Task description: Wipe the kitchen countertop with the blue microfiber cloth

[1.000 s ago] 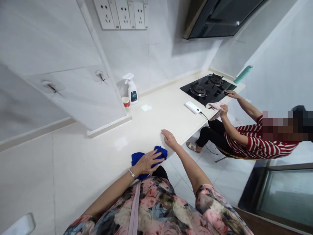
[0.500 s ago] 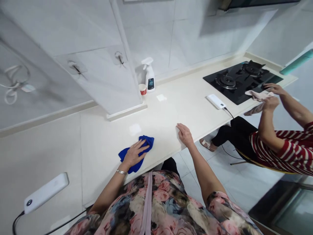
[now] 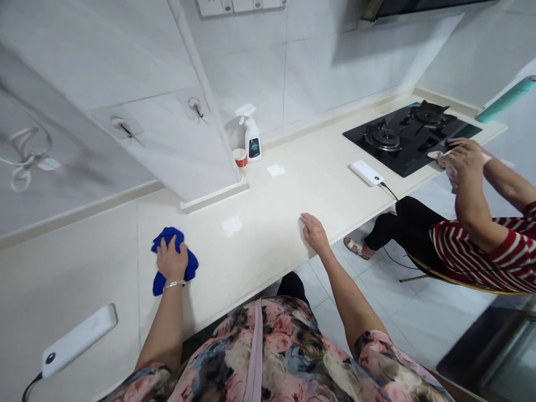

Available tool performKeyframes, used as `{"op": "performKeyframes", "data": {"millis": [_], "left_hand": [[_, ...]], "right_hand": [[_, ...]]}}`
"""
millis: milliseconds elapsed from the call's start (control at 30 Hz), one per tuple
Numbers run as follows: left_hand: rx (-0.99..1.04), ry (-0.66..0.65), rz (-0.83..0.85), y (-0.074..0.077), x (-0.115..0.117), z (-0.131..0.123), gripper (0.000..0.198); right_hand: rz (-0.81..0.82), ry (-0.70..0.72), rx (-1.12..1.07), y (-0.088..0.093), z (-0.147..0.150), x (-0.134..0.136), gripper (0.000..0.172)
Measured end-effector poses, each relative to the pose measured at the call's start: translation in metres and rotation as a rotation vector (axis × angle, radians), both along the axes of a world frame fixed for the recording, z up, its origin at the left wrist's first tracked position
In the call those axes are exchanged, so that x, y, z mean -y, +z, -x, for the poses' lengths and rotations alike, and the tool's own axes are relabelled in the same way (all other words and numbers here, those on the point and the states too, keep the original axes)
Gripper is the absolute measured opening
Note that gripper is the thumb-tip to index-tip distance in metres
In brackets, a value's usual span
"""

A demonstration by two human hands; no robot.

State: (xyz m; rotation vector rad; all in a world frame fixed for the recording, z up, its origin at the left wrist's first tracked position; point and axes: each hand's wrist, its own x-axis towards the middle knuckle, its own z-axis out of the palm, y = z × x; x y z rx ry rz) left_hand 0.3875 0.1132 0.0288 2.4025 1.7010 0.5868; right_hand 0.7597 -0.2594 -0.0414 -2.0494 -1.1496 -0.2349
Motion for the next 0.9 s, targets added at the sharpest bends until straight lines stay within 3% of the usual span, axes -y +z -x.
{"op": "performKeyframes", "data": {"millis": [67,133,333,567,733,900], "left_hand": [[-0.001,0.026,0.006,-0.001,0.002,-0.016,0.054],[-0.01,-0.039,0.016,-0.001,0.01,-0.036,0.054],[-0.044,-0.407,0.07,-0.001,0.057,-0.115,0.054],[-0.113,-0.819,0.054,-0.004,0.136,-0.191,0.056],[-0.096,-1.241,0.053,-0.009,0.178,-0.2,0.059],[-0.052,-1.513,0.083,-0.012,0.188,-0.184,0.061]], "right_hand": [[0.006,-0.007,0.003,0.0,0.001,0.0,0.046],[0.018,-0.011,0.002,0.001,0.001,0.0,0.047],[0.025,-0.012,0.005,0.001,0.001,-0.001,0.048],[0.024,-0.047,0.017,-0.003,0.003,-0.008,0.048],[0.042,-0.107,0.017,-0.003,0.0,-0.009,0.047],[0.053,-0.311,0.007,-0.002,0.001,-0.002,0.046]]}}
